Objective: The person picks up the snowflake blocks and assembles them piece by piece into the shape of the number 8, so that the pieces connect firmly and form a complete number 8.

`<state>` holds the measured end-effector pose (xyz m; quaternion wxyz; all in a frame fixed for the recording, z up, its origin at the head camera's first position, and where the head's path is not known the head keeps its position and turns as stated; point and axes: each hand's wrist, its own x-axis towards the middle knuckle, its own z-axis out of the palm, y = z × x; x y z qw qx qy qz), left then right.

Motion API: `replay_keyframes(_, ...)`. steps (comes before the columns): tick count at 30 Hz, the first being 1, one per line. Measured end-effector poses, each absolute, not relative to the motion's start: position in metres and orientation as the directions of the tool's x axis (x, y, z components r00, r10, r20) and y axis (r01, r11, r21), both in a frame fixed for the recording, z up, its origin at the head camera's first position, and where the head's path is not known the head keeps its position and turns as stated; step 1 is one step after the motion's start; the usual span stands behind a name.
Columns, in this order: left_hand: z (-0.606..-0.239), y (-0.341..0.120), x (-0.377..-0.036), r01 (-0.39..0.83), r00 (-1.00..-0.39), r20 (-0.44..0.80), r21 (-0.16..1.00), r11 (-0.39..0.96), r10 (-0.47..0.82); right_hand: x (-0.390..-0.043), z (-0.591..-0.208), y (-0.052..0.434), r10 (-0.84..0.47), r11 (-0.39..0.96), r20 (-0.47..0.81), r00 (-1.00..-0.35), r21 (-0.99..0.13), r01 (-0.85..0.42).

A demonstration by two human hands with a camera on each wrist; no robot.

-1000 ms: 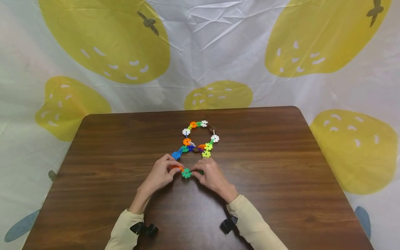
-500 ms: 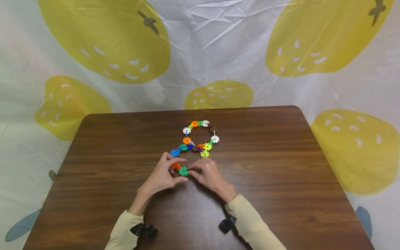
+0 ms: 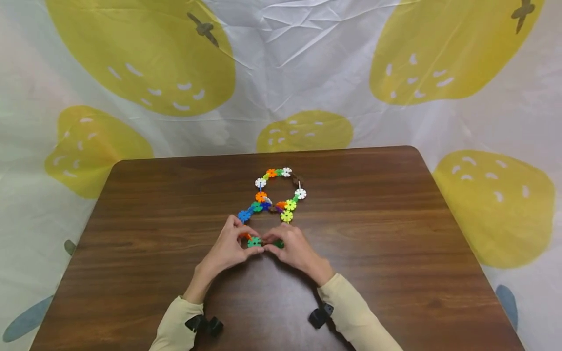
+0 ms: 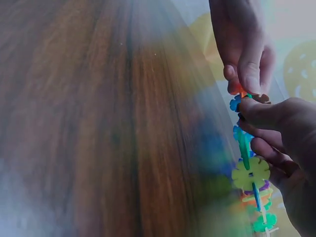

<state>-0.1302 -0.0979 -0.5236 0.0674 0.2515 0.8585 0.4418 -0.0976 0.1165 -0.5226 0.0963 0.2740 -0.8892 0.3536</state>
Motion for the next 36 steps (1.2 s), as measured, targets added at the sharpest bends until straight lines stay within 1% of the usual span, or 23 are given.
replay_keyframes(4,-0.526,-0.098,-0.131,0.387,-0.863,0.118,0.779,0.494,0.491,-0.095,-0.521,0.124,-0.457,0.637,0.328,-0.827,-0.527,-0.562)
replay_keyframes(9,-0.528,-0.099,-0.131,0.392,-0.864,0.131,0.781,0.486,0.486,-0.091,-0.514,0.137,-0.491,0.743,0.248,-0.835,-0.381,-0.55)
replay_keyframes(11,-0.528,-0.1,-0.13,0.394,-0.865,0.136,0.782,0.484,0.484,-0.091,-0.513,0.14,-0.513,0.763,0.221,-0.83,-0.326,-0.558)
replay_keyframes(14,-0.527,-0.1,-0.13,0.397,-0.865,0.139,0.779,0.486,0.483,-0.093,-0.514,0.14,-0.538,0.766,0.194,-0.82,-0.293,-0.572)
replay_keyframes(16,-0.526,-0.1,-0.131,0.399,-0.863,0.138,0.776,0.489,0.485,-0.094,-0.515,0.139,-0.536,0.762,0.191,-0.822,-0.309,-0.569)
replay_keyframes(21,-0.525,-0.1,-0.132,0.395,-0.862,0.123,0.772,0.499,0.492,-0.097,-0.516,0.137,-0.5,0.745,0.189,-0.845,-0.404,-0.531)
replay_keyframes(28,-0.525,-0.104,-0.133,0.367,-0.879,0.111,0.778,0.51,0.464,-0.098,-0.515,0.135,-0.475,0.717,0.169,-0.864,-0.495,-0.491)
replay_keyframes(36,-0.525,-0.105,-0.133,0.353,-0.884,0.091,0.775,0.525,0.459,-0.097,-0.515,0.132,-0.463,0.714,0.169,-0.87,-0.511,-0.479)
